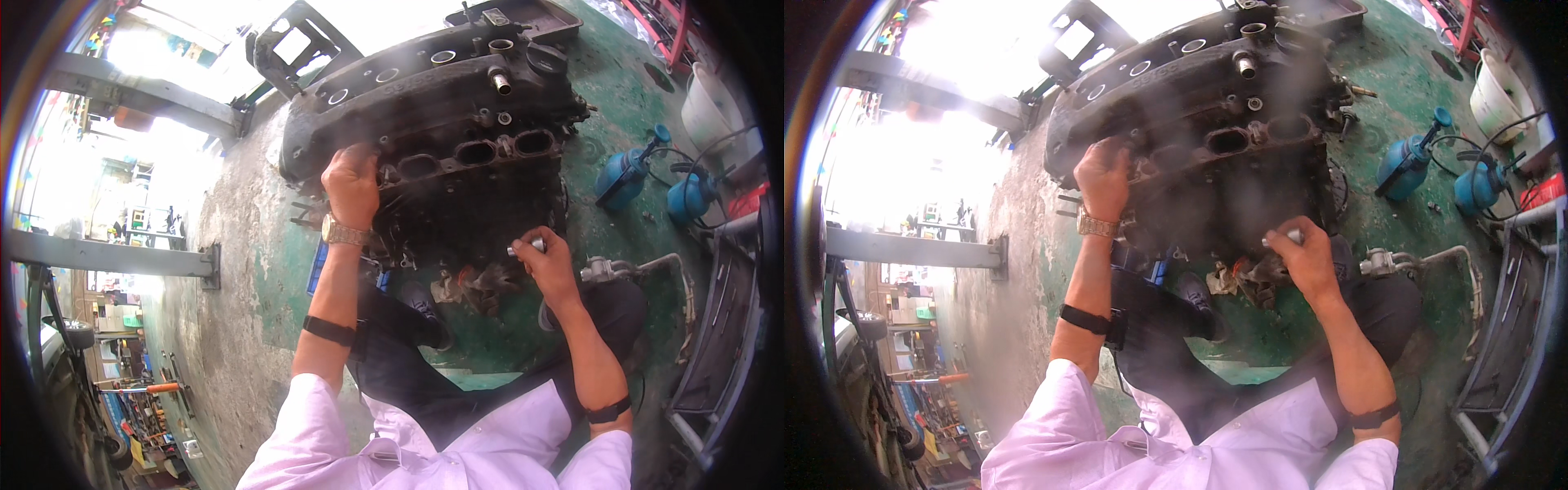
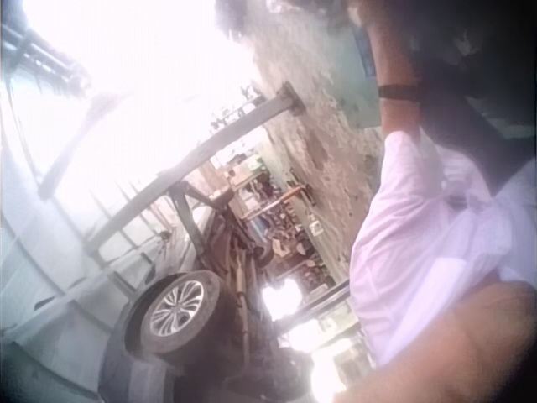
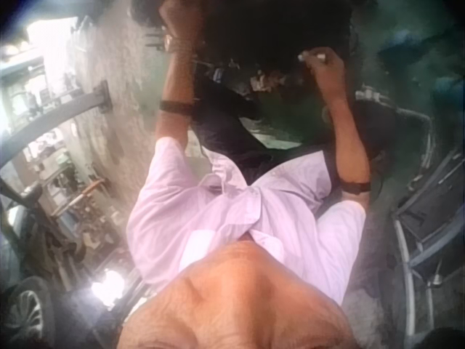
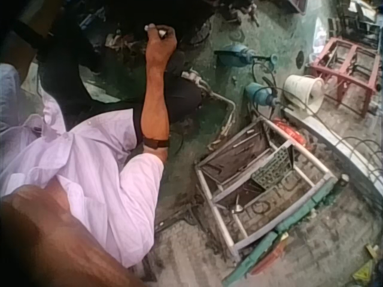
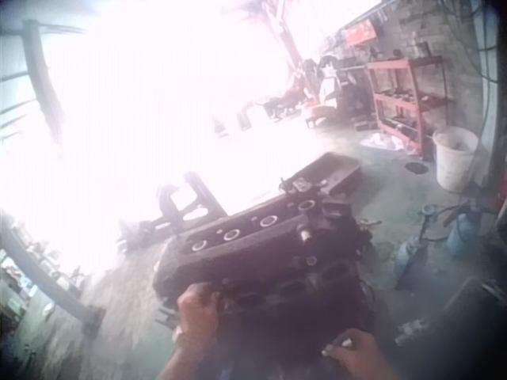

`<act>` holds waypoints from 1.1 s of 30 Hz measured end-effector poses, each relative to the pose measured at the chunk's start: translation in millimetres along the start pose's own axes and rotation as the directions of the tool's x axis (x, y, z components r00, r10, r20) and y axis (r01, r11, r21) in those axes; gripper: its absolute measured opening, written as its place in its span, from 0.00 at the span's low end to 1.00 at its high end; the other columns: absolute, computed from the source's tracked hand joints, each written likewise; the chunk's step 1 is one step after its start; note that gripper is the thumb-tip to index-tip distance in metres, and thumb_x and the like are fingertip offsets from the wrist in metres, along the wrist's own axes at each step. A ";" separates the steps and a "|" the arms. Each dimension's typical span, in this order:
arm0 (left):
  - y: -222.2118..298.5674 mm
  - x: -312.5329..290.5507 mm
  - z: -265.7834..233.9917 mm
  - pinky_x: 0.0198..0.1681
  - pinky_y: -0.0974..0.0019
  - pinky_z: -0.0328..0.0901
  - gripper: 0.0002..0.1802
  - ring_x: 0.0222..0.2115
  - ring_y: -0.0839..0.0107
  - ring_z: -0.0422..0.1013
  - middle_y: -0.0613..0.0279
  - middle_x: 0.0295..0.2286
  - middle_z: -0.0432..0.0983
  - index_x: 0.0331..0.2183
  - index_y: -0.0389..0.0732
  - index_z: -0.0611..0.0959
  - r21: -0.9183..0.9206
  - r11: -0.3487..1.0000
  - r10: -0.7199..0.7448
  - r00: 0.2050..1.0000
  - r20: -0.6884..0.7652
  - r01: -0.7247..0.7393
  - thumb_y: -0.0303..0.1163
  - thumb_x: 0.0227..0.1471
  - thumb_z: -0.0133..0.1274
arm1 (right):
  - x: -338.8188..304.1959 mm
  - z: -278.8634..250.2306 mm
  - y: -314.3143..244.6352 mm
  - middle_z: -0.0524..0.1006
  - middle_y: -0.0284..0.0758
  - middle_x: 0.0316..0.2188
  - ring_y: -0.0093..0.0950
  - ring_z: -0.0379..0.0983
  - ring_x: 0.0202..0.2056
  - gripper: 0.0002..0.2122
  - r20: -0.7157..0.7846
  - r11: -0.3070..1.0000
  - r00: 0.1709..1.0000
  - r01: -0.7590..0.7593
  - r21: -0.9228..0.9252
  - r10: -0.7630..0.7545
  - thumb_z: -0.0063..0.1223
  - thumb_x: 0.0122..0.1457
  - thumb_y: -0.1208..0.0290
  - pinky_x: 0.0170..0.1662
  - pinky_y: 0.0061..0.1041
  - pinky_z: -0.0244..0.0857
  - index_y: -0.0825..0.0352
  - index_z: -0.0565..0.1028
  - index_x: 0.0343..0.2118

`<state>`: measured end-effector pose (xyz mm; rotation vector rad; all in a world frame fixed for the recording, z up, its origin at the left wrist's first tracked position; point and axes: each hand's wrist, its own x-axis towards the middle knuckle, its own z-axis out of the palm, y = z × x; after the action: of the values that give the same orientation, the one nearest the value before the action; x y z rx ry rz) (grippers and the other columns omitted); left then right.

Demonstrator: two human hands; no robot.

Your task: The person sits on the floor and uses a socket wrench to loosen and remove bolts from a car engine block. They place the removed bolts into a blue parts bin and continue working on different sections of the engine.

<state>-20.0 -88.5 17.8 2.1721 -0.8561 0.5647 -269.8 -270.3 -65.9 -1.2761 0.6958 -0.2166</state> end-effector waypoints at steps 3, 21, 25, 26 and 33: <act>-5.2 -0.1 2.8 0.32 0.65 0.70 0.10 0.26 0.65 0.76 0.52 0.26 0.80 0.34 0.33 0.84 -0.077 0.993 -0.085 0.996 0.022 0.087 0.25 0.46 0.59 | 0.5 0.3 0.8 0.73 0.27 0.20 0.14 0.65 0.22 0.06 0.001 1.000 1.000 0.021 -0.012 -0.021 0.61 0.52 0.73 0.26 0.19 0.58 0.68 0.75 0.26; 2.0 7.0 10.5 0.31 0.65 0.67 0.10 0.24 0.73 0.73 0.55 0.23 0.81 0.29 0.31 0.81 0.064 0.984 -0.166 0.986 -0.026 0.167 0.30 0.49 0.60 | -0.2 -3.8 -0.1 0.79 0.37 0.26 0.26 0.75 0.30 0.12 -0.046 0.977 0.998 0.041 -0.207 -0.052 0.64 0.50 0.64 0.37 0.26 0.67 0.68 0.78 0.29; -4.9 8.5 13.3 0.30 0.66 0.67 0.10 0.23 0.74 0.72 0.57 0.23 0.80 0.28 0.32 0.80 0.104 0.980 -0.166 0.985 -0.037 0.169 0.30 0.51 0.60 | -0.4 -5.0 2.4 0.79 0.38 0.26 0.27 0.75 0.30 0.12 -0.037 0.982 0.997 0.053 -0.183 -0.060 0.64 0.50 0.64 0.37 0.27 0.67 0.68 0.78 0.29; -5.3 7.4 14.0 0.30 0.66 0.67 0.09 0.23 0.75 0.72 0.57 0.22 0.80 0.28 0.32 0.80 0.095 0.983 -0.153 0.987 -0.047 0.157 0.29 0.51 0.60 | -0.1 -5.3 3.0 0.79 0.38 0.26 0.28 0.75 0.30 0.12 -0.039 0.979 0.997 0.057 -0.194 -0.066 0.63 0.50 0.63 0.37 0.27 0.67 0.69 0.78 0.29; -7.2 4.6 21.9 0.29 0.70 0.67 0.07 0.24 0.78 0.71 0.62 0.24 0.79 0.30 0.33 0.80 -0.065 0.977 -0.208 0.974 -0.093 0.202 0.27 0.50 0.60 | 1.5 -4.6 5.1 0.78 0.39 0.25 0.28 0.75 0.29 0.12 -0.048 0.971 0.995 0.073 -0.227 -0.086 0.63 0.50 0.64 0.36 0.27 0.67 0.69 0.77 0.29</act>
<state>-8.8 -103.1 3.2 2.1313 -0.5785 0.5343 -272.6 -273.2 -71.7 -1.5217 0.7340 -0.2459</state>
